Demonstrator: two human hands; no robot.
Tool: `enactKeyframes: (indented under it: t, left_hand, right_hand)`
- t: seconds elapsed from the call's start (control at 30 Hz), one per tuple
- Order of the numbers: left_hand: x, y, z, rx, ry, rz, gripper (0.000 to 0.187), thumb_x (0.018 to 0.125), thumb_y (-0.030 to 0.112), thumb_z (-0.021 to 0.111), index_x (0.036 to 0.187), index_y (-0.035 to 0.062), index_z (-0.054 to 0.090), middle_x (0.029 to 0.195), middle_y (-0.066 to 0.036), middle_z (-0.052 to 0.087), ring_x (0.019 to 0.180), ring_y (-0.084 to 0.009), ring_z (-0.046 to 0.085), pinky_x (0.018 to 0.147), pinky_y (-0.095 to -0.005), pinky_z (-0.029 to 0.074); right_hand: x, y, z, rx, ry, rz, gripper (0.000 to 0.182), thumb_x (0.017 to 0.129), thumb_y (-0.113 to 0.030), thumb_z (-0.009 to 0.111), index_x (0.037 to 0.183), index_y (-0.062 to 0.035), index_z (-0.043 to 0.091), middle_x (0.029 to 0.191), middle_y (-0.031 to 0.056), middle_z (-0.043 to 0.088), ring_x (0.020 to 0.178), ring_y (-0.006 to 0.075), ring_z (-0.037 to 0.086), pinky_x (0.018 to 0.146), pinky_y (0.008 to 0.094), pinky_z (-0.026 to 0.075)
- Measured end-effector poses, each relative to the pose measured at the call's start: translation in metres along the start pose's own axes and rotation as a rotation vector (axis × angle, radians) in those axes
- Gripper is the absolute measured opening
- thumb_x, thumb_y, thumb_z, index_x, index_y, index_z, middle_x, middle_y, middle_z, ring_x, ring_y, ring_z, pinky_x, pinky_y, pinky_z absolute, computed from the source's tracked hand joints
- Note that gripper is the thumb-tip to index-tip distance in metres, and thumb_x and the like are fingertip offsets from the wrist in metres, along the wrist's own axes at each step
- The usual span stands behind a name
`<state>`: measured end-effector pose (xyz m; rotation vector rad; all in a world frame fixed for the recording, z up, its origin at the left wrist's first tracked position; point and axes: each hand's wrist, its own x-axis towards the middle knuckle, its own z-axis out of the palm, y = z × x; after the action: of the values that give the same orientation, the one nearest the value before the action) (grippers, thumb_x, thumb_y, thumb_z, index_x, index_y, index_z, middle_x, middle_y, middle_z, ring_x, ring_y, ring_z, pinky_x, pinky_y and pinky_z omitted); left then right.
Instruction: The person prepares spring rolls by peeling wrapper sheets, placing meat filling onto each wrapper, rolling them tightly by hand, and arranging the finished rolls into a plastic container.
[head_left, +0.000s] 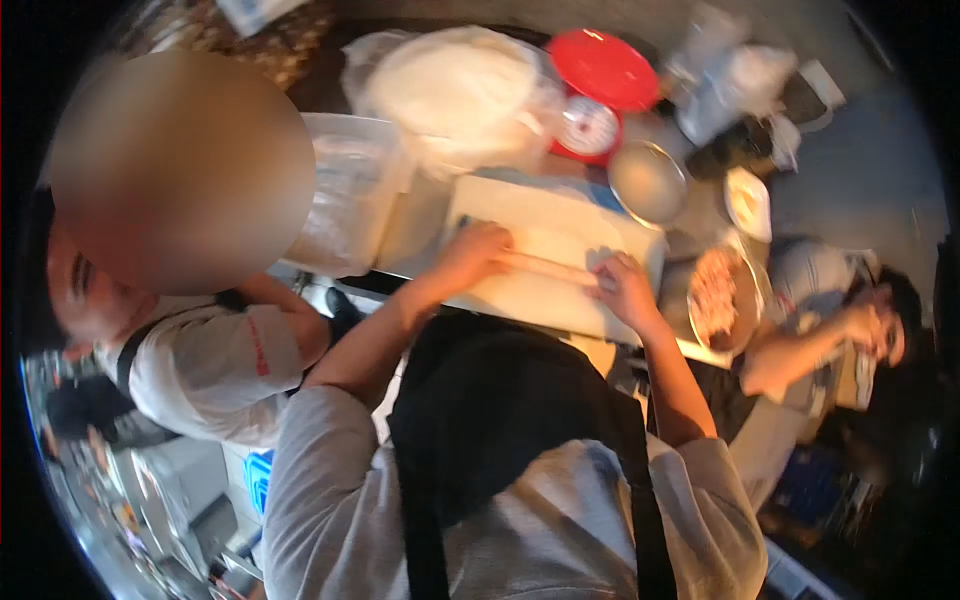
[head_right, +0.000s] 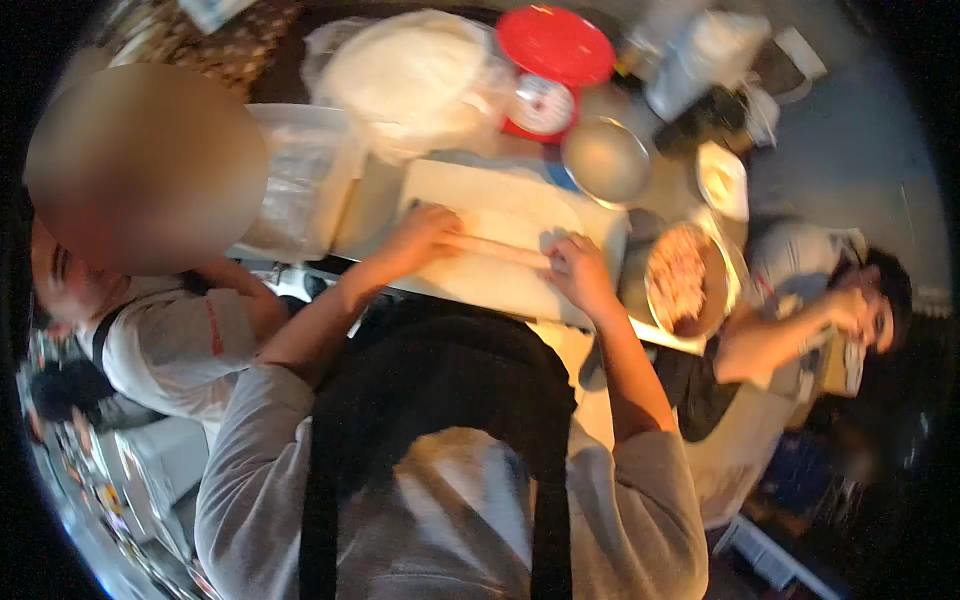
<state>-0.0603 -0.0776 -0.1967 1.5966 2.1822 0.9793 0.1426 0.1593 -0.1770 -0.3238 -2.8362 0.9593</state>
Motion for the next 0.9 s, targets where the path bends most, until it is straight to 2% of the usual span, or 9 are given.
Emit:
enactKeyframes:
  t: [0.1,0.2,0.23,0.33,0.43,0.57,0.67,0.83,0.9]
  left_hand:
    - [0.000,-0.003,-0.009,-0.063,-0.065,-0.073,0.031,0.072,0.019,0.077,0.097,0.0098,0.063,0.095,-0.009,0.063,0.095,-0.0286,0.057,0.085,-0.0386,0.044]
    - [0.020,0.001,-0.030,-0.313,-0.298,-0.385,0.028,0.072,0.015,0.076,0.094,0.0078,0.061,0.104,-0.008,0.062,0.100,-0.0282,0.057,0.084,-0.0392,0.045]
    - [0.026,-0.002,-0.034,-0.237,-0.338,-0.377,0.027,0.076,0.014,0.072,0.101,0.0070,0.063,0.108,-0.009,0.062,0.103,-0.0280,0.056,0.087,-0.0399,0.045]
    - [0.037,0.003,-0.029,0.050,-0.061,-0.061,0.033,0.081,0.015,0.068,0.113,0.0076,0.062,0.115,-0.013,0.060,0.111,-0.0300,0.054,0.096,-0.0412,0.042]
    - [0.032,0.011,0.001,0.076,-0.125,0.137,0.047,0.084,0.019,0.064,0.127,0.0063,0.054,0.129,-0.017,0.052,0.123,-0.0315,0.046,0.106,-0.0420,0.035]
    - [-0.002,0.034,0.009,0.107,-0.172,0.120,0.060,0.086,0.024,0.062,0.137,0.0018,0.041,0.142,-0.015,0.042,0.134,-0.0307,0.036,0.113,-0.0439,0.025]
    - [-0.009,0.037,0.014,0.108,-0.186,0.109,0.063,0.086,0.025,0.062,0.140,0.0032,0.038,0.144,-0.016,0.038,0.136,-0.0299,0.032,0.114,-0.0443,0.022]
    - [0.057,0.013,0.012,0.358,-0.143,0.064,0.074,0.087,0.036,0.059,0.142,-0.0034,0.029,0.148,-0.021,0.030,0.140,-0.0324,0.024,0.115,-0.0462,0.019]
    - [0.065,0.014,0.007,0.391,-0.116,0.042,0.072,0.085,0.031,0.063,0.141,-0.0030,0.032,0.147,-0.020,0.032,0.139,-0.0328,0.027,0.114,-0.0456,0.020]
  right_hand:
    - [-0.004,0.003,-0.009,0.104,-0.049,0.072,0.033,0.063,-0.013,0.081,0.089,-0.0055,0.062,0.086,0.0106,0.060,0.085,0.0279,0.060,0.077,0.0379,0.048]
    - [0.015,0.004,-0.021,0.165,-0.134,0.263,0.029,0.068,-0.014,0.078,0.090,-0.0049,0.063,0.086,0.0115,0.061,0.087,0.0292,0.060,0.078,0.0384,0.048]
    - [0.019,0.003,-0.024,0.164,-0.165,0.344,0.027,0.069,-0.013,0.077,0.091,-0.0048,0.064,0.087,0.0118,0.062,0.088,0.0297,0.060,0.078,0.0386,0.049]
    - [0.032,-0.003,-0.019,-0.107,0.162,0.000,0.022,0.074,-0.012,0.072,0.094,-0.0056,0.066,0.093,0.0118,0.064,0.092,0.0307,0.061,0.079,0.0382,0.049]
    - [0.021,-0.023,0.007,-0.183,0.107,-0.082,0.047,0.073,-0.010,0.072,0.117,-0.0074,0.058,0.117,0.0120,0.060,0.110,0.0305,0.055,0.096,0.0424,0.042]
    - [-0.021,-0.046,0.018,-0.394,0.013,-0.107,0.066,0.077,-0.023,0.069,0.135,-0.0065,0.043,0.139,0.0117,0.045,0.127,0.0292,0.044,0.110,0.0466,0.028]
    - [-0.028,-0.054,0.015,-0.304,-0.013,-0.077,0.075,0.073,-0.024,0.071,0.138,-0.0054,0.040,0.143,0.0116,0.041,0.131,0.0302,0.040,0.111,0.0461,0.027]
    - [0.042,-0.012,0.019,-0.428,0.047,-0.077,0.073,0.081,-0.037,0.064,0.140,-0.0025,0.037,0.144,0.0151,0.039,0.133,0.0313,0.038,0.111,0.0470,0.026]
    - [0.060,-0.002,0.014,-0.405,0.076,-0.026,0.073,0.082,-0.037,0.063,0.139,-0.0007,0.037,0.144,0.0173,0.040,0.134,0.0317,0.036,0.111,0.0471,0.025]
